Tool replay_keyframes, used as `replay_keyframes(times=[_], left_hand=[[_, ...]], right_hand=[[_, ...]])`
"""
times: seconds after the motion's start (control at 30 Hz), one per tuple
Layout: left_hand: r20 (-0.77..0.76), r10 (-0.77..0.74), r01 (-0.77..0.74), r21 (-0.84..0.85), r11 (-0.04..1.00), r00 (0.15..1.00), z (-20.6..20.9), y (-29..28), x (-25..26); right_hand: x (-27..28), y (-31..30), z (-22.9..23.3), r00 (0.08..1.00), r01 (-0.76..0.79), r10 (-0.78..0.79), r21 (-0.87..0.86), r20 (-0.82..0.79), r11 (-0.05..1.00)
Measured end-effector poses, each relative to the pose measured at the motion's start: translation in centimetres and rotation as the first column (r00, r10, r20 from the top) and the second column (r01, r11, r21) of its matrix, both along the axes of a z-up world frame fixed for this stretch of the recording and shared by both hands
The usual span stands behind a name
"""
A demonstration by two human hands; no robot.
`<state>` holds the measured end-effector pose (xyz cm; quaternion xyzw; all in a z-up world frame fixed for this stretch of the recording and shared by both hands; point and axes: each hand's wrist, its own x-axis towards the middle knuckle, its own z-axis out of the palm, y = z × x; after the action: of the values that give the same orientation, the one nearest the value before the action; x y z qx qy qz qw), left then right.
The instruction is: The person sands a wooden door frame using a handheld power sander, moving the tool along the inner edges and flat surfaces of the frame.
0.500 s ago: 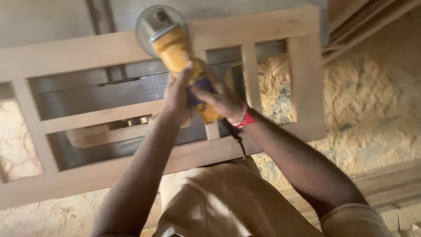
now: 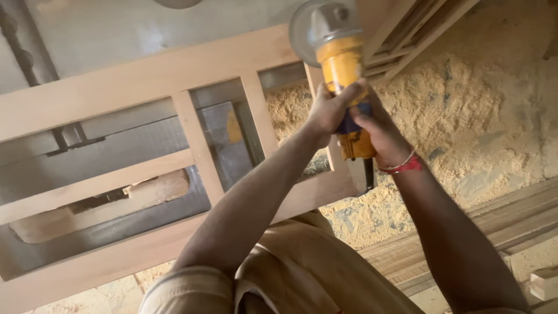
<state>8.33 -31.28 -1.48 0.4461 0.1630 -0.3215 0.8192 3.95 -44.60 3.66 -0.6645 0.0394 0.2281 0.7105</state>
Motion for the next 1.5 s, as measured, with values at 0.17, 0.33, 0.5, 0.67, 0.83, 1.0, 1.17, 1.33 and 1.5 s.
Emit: replay_keyframes(times=[0.17,0.33,0.5,0.67,0.83,1.0,1.17,1.33,1.5], left_hand=[[-0.049,-0.116,0.117,0.026,0.993,0.992,0.7,-3.9,-2.1],[-0.091,-0.256,0.253,-0.047,0.966,0.962,1.0,-3.6,-9.5],[0.080,-0.520,0.512,0.096,0.853,0.851,1.6,-2.9,-15.6],[0.017,-0.484,0.477,0.143,0.867,0.875,1.2,-2.0,-13.0],[0.049,-0.118,0.114,0.067,0.991,0.992,-0.2,-0.7,-3.7],[0.020,0.015,-0.016,0.061,0.998,1.000,1.0,4.2,0.7],[-0.001,0.156,-0.155,-0.069,0.985,0.988,1.4,12.2,-2.5],[0.004,0.236,-0.236,-0.035,0.971,0.972,1.5,21.7,-6.5],[0.026,0.278,-0.279,0.000,0.960,0.960,0.6,32.4,-10.4]], right_hand=[[-2.8,-3.9,0.7,0.995,0.055,-0.059,-0.048,-0.085,0.997],[-11.4,-4.6,1.4,0.983,0.081,-0.091,-0.068,-0.161,0.994],[-18.3,-4.8,2.0,0.977,0.133,-0.151,-0.120,-0.153,0.984],[-17.4,-2.2,2.4,0.972,0.174,-0.192,-0.137,-0.132,0.975],[-5.7,0.8,-0.7,0.986,0.161,-0.157,0.102,-0.051,0.982],[-1.0,5.6,-2.3,0.980,0.201,-0.200,0.147,-0.025,0.969],[-3.2,13.5,-2.1,0.987,0.162,-0.162,0.128,-0.013,0.978],[-6.3,22.9,-1.4,0.994,0.106,-0.106,0.043,-0.015,0.993],[-9.7,33.8,-1.5,0.999,0.032,-0.033,0.099,0.003,0.995]])
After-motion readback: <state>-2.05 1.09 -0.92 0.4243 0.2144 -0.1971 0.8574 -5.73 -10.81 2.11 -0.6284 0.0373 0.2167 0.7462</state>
